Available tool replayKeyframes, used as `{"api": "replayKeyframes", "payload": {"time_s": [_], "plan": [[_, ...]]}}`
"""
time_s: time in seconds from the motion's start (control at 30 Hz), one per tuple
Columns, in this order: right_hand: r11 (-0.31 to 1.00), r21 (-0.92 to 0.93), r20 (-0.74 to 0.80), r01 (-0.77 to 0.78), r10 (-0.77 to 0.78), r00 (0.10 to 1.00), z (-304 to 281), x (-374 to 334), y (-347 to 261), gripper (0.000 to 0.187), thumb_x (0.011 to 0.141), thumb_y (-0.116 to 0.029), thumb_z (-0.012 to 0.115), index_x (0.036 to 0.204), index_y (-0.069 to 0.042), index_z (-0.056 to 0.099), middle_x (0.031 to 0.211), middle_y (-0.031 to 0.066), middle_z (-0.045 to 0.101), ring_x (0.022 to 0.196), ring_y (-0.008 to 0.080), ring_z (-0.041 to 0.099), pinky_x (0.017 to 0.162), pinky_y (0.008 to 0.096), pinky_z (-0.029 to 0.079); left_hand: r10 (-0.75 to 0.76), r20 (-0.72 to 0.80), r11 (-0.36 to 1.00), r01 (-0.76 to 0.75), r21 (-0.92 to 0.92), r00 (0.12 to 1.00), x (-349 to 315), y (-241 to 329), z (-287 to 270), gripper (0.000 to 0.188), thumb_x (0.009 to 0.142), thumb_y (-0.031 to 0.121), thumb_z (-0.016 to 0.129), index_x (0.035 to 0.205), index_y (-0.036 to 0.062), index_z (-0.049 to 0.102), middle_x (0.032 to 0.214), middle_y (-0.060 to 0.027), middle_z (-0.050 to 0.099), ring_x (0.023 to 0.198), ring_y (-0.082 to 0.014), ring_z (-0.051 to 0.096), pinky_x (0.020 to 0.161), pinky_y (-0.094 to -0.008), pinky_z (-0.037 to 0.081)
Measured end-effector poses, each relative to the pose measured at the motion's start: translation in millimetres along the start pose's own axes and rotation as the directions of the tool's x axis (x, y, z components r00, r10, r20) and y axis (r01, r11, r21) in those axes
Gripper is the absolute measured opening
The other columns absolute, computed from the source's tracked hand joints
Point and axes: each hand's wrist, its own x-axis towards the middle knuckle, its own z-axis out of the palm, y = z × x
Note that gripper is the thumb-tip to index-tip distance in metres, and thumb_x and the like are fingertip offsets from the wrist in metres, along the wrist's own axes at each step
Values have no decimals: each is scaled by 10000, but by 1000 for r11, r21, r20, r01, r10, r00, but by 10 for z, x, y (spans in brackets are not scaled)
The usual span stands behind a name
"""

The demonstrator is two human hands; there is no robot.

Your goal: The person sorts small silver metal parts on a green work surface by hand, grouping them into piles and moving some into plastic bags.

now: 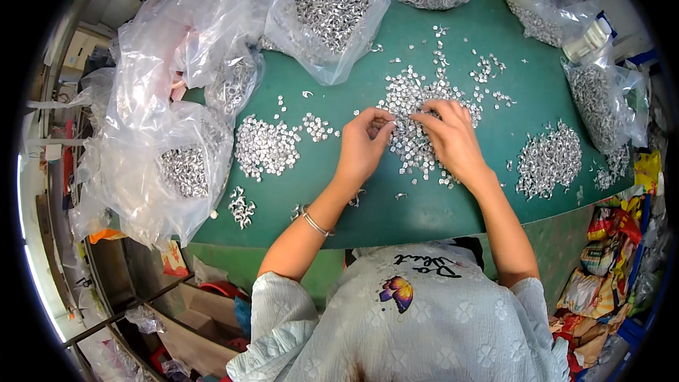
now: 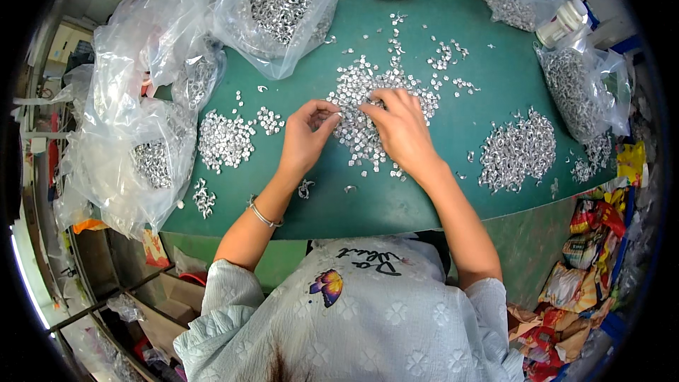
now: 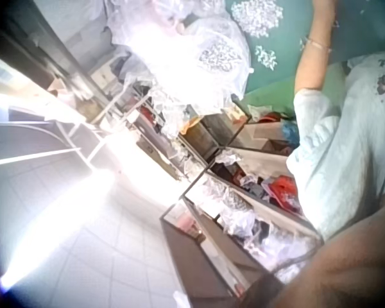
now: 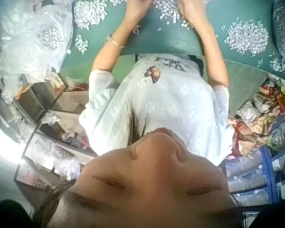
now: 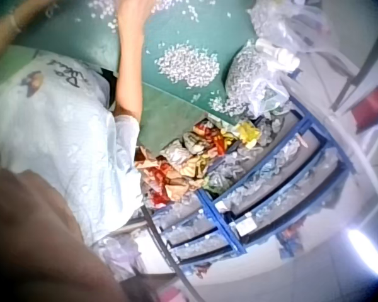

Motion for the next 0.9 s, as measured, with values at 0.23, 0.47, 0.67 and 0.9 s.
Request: {"api": "replayKeyframes", "payload": {"time_s": [0.23, 0.47, 0.67, 0.9], "plan": [[970, -242, 125, -9, 41, 991, 64, 116, -19, 168, 775, -60, 670, 941, -54, 641, 1082, 81, 568, 1065, 261, 497, 965, 476, 346, 43, -24, 965, -36, 258, 999, -405, 78, -243, 85, 887, 4, 594, 953, -24, 638, 897, -89, 655, 733, -137, 608, 668, -255, 490], [963, -256, 7, -83, 88, 996, 4, 47, 67, 130, 783, -4, 618, 904, -51, 627, 969, 69, 580, 991, 255, 520, 917, 443, 359, 191, -59, 851, -135, 507, 980, -791, 27, -329, 121, 835, -36, 588, 946, -2, 624, 934, -129, 574, 891, -312, 557, 773, -397, 442], [997, -76, 184, 3, 11, 983, -169, -141, -204, 210, 786, -50, 663, 995, -60, 645, 1077, 75, 582, 1046, 269, 514, 931, 435, 358, 168, -36, 797, -114, 593, 985, -984, -59, -351, 124, 836, -7, 602, 955, 16, 630, 968, -116, 563, 910, -290, 545, 771, -376, 405], [992, -127, 170, -22, 43, 985, -282, -449, -139, 192, 786, -59, 675, 977, -62, 652, 1156, 61, 577, 1107, 267, 509, 966, 443, 344, 262, 34, 793, -235, 562, 964, -646, 57, -294, 241, 818, 15, 643, 1054, 8, 598, 993, -138, 569, 916, -318, 557, 784, -393, 433]]}}
